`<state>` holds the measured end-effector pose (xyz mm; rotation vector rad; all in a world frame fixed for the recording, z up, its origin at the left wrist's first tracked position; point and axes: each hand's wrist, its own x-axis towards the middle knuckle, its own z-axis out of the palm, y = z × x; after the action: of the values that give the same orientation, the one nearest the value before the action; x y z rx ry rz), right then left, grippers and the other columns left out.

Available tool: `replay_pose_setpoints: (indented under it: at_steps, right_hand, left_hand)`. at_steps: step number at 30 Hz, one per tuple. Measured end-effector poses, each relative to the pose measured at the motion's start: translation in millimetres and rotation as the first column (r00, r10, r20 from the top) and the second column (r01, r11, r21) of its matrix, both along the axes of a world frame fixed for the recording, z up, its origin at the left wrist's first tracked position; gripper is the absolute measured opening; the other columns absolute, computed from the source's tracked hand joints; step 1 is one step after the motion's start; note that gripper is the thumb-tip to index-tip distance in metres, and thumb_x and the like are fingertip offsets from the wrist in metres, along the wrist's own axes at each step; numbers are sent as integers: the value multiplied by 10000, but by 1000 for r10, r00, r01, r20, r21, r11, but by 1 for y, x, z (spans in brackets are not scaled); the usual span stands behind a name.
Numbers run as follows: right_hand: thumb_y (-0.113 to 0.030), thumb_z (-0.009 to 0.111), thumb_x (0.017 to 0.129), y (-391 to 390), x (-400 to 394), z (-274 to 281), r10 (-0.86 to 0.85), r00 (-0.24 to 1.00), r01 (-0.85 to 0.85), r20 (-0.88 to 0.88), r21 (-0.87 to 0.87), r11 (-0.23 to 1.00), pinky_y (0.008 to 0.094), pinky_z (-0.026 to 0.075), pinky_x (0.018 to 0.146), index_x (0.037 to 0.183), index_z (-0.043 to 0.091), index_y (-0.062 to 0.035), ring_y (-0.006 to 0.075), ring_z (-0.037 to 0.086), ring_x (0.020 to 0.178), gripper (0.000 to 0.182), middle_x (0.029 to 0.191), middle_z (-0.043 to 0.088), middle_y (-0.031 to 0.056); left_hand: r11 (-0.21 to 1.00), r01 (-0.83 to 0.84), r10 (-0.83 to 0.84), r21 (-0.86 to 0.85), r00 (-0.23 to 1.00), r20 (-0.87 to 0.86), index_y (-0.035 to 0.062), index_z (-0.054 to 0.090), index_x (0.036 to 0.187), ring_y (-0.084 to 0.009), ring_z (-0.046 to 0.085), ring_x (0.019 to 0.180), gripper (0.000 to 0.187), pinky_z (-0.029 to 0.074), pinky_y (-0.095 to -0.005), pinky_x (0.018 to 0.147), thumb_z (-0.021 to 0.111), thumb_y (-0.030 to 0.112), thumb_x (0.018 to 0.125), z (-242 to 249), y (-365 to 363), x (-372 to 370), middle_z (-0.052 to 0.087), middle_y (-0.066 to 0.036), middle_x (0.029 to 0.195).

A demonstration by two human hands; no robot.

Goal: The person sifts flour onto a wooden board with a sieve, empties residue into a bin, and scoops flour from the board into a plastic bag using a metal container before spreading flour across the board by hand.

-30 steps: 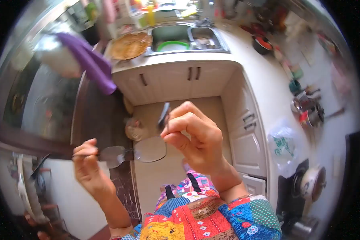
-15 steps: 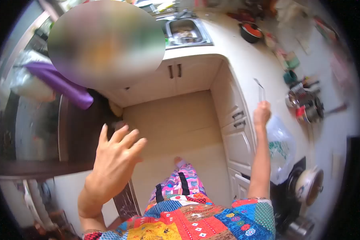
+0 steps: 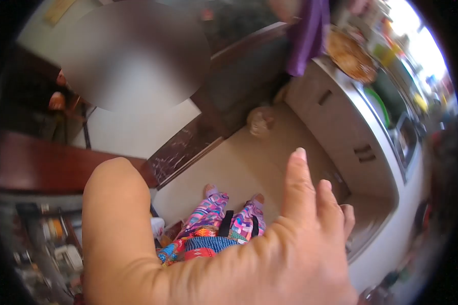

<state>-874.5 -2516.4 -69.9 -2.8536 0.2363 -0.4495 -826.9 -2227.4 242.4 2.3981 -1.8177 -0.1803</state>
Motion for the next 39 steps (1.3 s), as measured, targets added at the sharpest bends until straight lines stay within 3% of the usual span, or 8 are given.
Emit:
replay_pose_setpoints:
  at_steps: [6, 14, 21, 26, 30, 33, 36, 39]
  right_hand:
    - [-103, 535, 826, 229, 87, 34, 590, 804, -576, -74, 149, 803, 407, 437, 616, 872, 553, -12, 314, 566, 693, 104, 774, 574, 155]
    - [-69, 541, 816, 495, 118, 76, 897, 436, -880, -75, 172, 442, 400, 434, 596, 868, 543, -15, 311, 557, 678, 75, 770, 556, 147]
    - [-34, 548, 805, 652, 160, 100, 954, 300, -942, -24, 148, 300, 393, 431, 576, 864, 532, -17, 308, 548, 662, 62, 765, 538, 139]
    - [-13, 552, 799, 779, 195, 98, 996, 83, -976, 19, 203, 78, 389, 428, 564, 861, 526, -19, 306, 542, 653, 67, 763, 528, 134]
    - [7, 556, 793, 824, 258, 116, 990, 128, -978, 56, 174, 117, 385, 426, 552, 858, 520, -21, 304, 537, 644, 80, 760, 517, 129]
    - [30, 550, 784, 897, 311, 148, 984, 47, -975, 173, 221, 7, 388, 415, 542, 837, 505, -16, 314, 526, 640, 84, 752, 502, 134]
    - [45, 558, 769, 955, 363, 181, 962, -10, -975, 274, 211, -70, 369, 407, 528, 820, 489, -8, 300, 521, 626, 101, 741, 501, 120]
    - [49, 577, 748, 1009, 399, 214, 931, -60, -961, 361, 232, -152, 343, 408, 516, 811, 505, -9, 272, 524, 606, 112, 734, 517, 106]
  left_hand:
    - [971, -236, 237, -44, 971, 17, 18, 632, 945, -252, 566, 963, 341, 393, -513, 879, 641, 132, 624, 0, 129, 9, 604, -130, 947]
    - [878, -464, 470, -116, 882, 31, 26, 632, 952, -247, 575, 963, 341, 412, -485, 872, 641, 137, 630, -4, 327, 2, 606, -125, 985]
    - [799, -591, 598, -110, 800, 46, 33, 633, 958, -243, 583, 963, 341, 429, -461, 867, 641, 142, 636, 1, 470, 1, 607, -121, 1018]
    - [661, -746, 749, -81, 663, 12, 37, 634, 963, -239, 588, 964, 341, 441, -443, 863, 641, 146, 639, -1, 571, 18, 609, -118, 1042]
    - [602, -795, 798, -79, 603, 13, 41, 634, 967, -237, 593, 964, 342, 450, -429, 859, 641, 149, 643, 1, 642, 54, 610, -116, 1061]
    - [458, -884, 888, -89, 459, 11, 44, 635, 970, -235, 596, 964, 342, 457, -419, 857, 641, 151, 645, 11, 717, 92, 610, -114, 1075]
    - [134, -963, 988, -233, 149, -44, 51, 634, 989, -246, 600, 951, 375, 468, -388, 838, 671, 151, 630, 2, 801, 120, 613, -106, 1082]
    - [-168, -876, 985, -451, -138, -99, 39, 599, 1089, -236, 613, 865, 503, 488, -311, 742, 743, 129, 615, -37, 883, 133, 603, -117, 1101]
